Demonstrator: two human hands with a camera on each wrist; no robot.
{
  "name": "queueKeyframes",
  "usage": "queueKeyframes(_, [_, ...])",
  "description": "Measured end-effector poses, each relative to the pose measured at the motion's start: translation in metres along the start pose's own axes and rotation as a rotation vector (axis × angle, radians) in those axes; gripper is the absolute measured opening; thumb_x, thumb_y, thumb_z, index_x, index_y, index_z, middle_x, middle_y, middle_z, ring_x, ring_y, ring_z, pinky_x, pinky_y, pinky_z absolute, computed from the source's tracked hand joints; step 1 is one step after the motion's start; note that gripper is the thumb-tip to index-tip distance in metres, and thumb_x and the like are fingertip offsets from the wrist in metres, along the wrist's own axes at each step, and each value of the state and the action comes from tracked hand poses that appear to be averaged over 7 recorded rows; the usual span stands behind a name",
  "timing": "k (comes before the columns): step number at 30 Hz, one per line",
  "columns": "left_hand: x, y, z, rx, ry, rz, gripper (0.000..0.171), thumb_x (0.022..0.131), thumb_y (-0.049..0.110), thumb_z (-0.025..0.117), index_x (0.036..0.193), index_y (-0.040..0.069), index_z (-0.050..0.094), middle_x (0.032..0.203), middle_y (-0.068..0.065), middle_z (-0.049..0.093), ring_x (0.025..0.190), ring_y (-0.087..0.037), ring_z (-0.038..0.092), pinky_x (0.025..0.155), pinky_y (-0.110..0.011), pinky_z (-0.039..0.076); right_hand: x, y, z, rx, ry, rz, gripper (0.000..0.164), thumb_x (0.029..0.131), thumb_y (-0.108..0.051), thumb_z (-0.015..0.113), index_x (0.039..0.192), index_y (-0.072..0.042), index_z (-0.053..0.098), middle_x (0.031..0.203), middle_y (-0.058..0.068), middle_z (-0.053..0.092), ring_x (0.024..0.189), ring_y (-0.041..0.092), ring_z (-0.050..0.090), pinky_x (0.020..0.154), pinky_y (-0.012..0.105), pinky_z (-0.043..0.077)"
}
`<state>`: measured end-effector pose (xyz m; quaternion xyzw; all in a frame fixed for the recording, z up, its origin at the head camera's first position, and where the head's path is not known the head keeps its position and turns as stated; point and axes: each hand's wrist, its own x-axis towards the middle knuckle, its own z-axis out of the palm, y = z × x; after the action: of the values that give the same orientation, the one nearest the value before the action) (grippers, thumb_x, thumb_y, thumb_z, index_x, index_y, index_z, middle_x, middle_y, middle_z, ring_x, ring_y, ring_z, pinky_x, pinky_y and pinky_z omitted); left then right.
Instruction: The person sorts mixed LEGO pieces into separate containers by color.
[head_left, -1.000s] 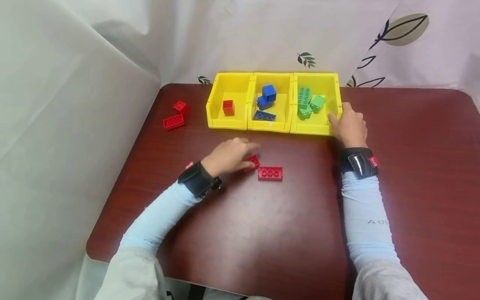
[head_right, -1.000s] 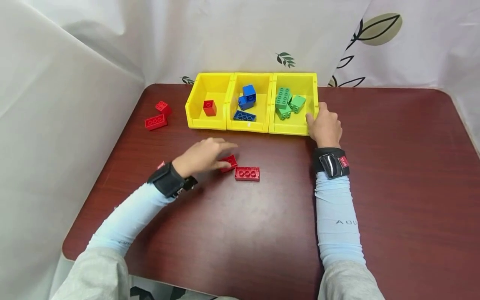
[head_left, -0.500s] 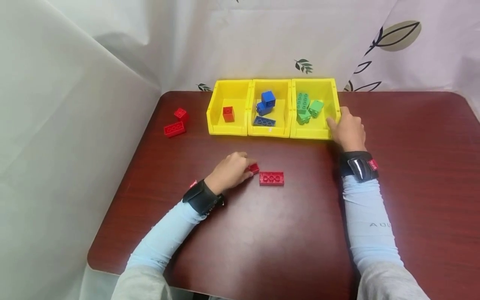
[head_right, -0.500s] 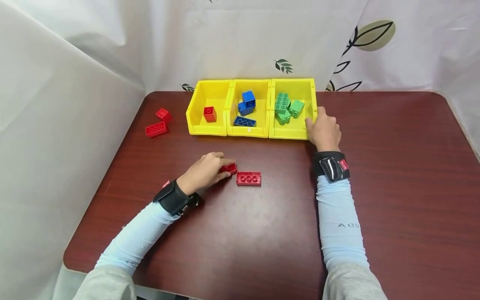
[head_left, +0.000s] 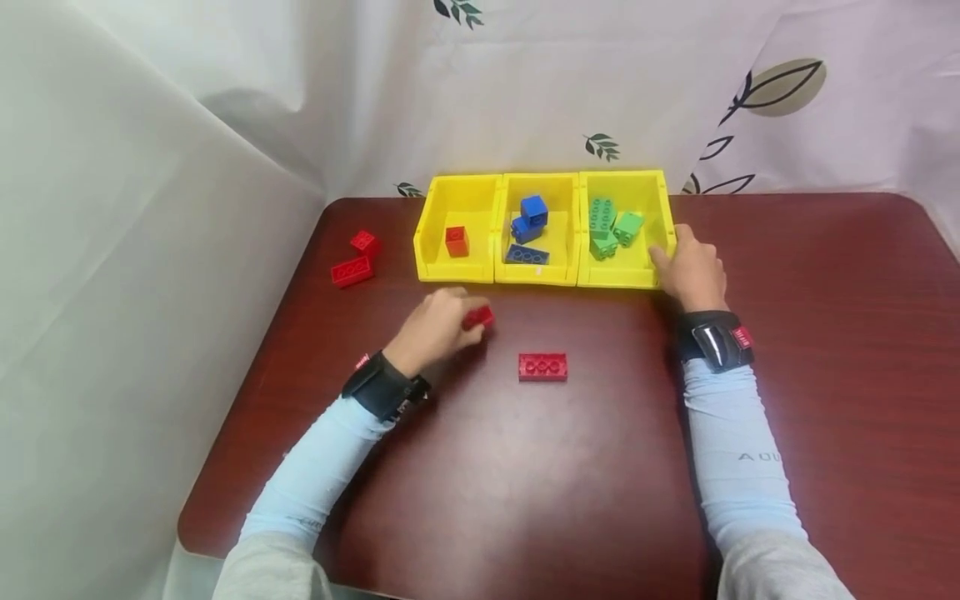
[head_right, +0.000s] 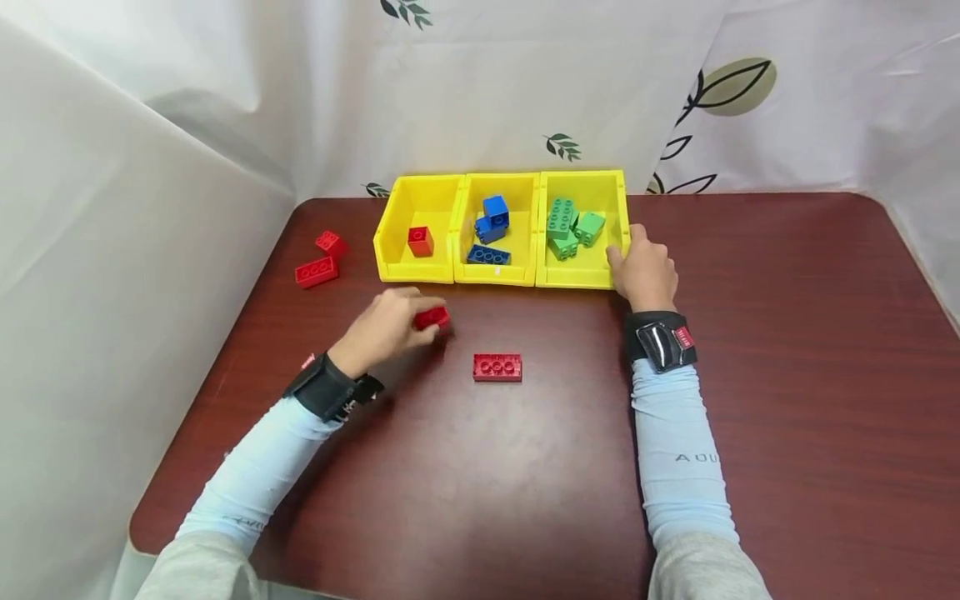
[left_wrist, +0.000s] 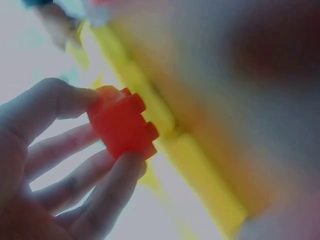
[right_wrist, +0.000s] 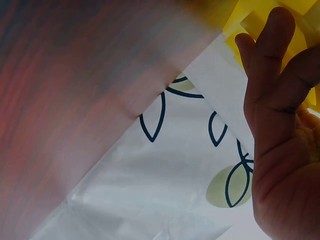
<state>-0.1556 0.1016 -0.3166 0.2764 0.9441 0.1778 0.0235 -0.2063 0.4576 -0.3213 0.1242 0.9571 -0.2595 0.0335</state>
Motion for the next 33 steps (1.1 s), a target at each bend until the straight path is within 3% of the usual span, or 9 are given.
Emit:
queueKeyframes(6, [0.035,-0.017,-0.043,-0.051,0.029,-0.188,0.049,0.086,0.021,0.077,0.132,0.012,0.064,0.114,-0.012,0.067,0.093,-0.023,0.062,0.084,-0.032,0.057,0.0,0.002,0.001,0.009,0.004,-0.005,0.066,0.102,-0.045,0.04,0.151,-0.005,0.025,0.117,0.031,0.049,0.099,0.046,0.048,0.081,0.058,0.041])
queueKeyframes(10, [0.063,-0.032,-0.055,-0.049,-0.027,-0.287,0.05,0.087,0.025,0.074,0.134,0.013,0.062,0.123,-0.01,0.065,0.099,-0.025,0.061,0.092,-0.035,0.055,0.0,0.003,0.002,0.013,-0.01,0.001,0.066,0.102,-0.045,0.039,0.151,-0.004,0.024,0.117,0.031,0.048,0.099,0.046,0.048,0.081,0.058,0.041])
queueKeyframes(13, [0.082,-0.042,-0.049,-0.039,-0.072,-0.286,0.041,0.088,0.022,0.074,0.126,0.009,0.067,0.115,-0.011,0.069,0.096,-0.026,0.061,0.093,-0.035,0.054,0.0,0.003,0.002,0.016,-0.007,-0.001,0.065,0.102,-0.044,0.04,0.15,-0.004,0.026,0.117,0.03,0.048,0.099,0.046,0.048,0.08,0.058,0.042])
queueKeyframes(16, [0.097,-0.049,-0.035,0.032,-0.11,-0.265,0.031,0.089,0.019,0.072,0.116,0.004,0.072,0.105,-0.012,0.07,0.09,-0.027,0.061,0.09,-0.035,0.053,0.0,0.003,0.001,0.017,-0.003,-0.006,0.065,0.102,-0.045,0.04,0.15,-0.004,0.026,0.116,0.03,0.048,0.099,0.046,0.048,0.08,0.058,0.042])
queueKeyframes(20, [0.111,-0.051,-0.017,0.202,-0.079,-0.269,0.032,0.092,0.02,0.069,0.116,0.0,0.07,0.101,-0.014,0.069,0.089,-0.029,0.06,0.094,-0.036,0.052,0.0,0.003,0.001,0.023,-0.003,-0.014,0.064,0.101,-0.045,0.04,0.15,-0.005,0.027,0.115,0.029,0.049,0.098,0.045,0.048,0.079,0.056,0.042])
queueKeyframes(22, [0.116,-0.05,-0.012,0.22,-0.04,-0.301,0.036,0.092,0.022,0.068,0.12,0.0,0.068,0.1,-0.014,0.068,0.089,-0.029,0.061,0.096,-0.037,0.052,0.0,0.002,0.0,0.03,-0.001,-0.014,0.063,0.101,-0.044,0.041,0.149,-0.005,0.028,0.114,0.029,0.049,0.098,0.044,0.049,0.078,0.055,0.042])
queueKeyframes(26, [0.122,-0.047,-0.009,0.147,0.007,-0.351,0.035,0.092,0.023,0.069,0.118,0.0,0.069,0.098,-0.013,0.068,0.087,-0.028,0.062,0.094,-0.036,0.053,0.0,0.003,0.0,0.037,0.01,-0.017,0.061,0.101,-0.041,0.042,0.149,-0.005,0.029,0.114,0.029,0.05,0.098,0.044,0.05,0.078,0.055,0.042])
queueKeyframes(33, [0.118,-0.052,-0.009,0.01,0.003,-0.391,0.027,0.088,0.02,0.073,0.109,0.002,0.075,0.095,-0.012,0.068,0.087,-0.027,0.058,0.086,-0.033,0.052,0.0,0.004,0.0,0.046,-0.004,-0.025,0.063,0.102,-0.043,0.041,0.15,-0.004,0.028,0.114,0.028,0.049,0.097,0.044,0.049,0.078,0.054,0.042])
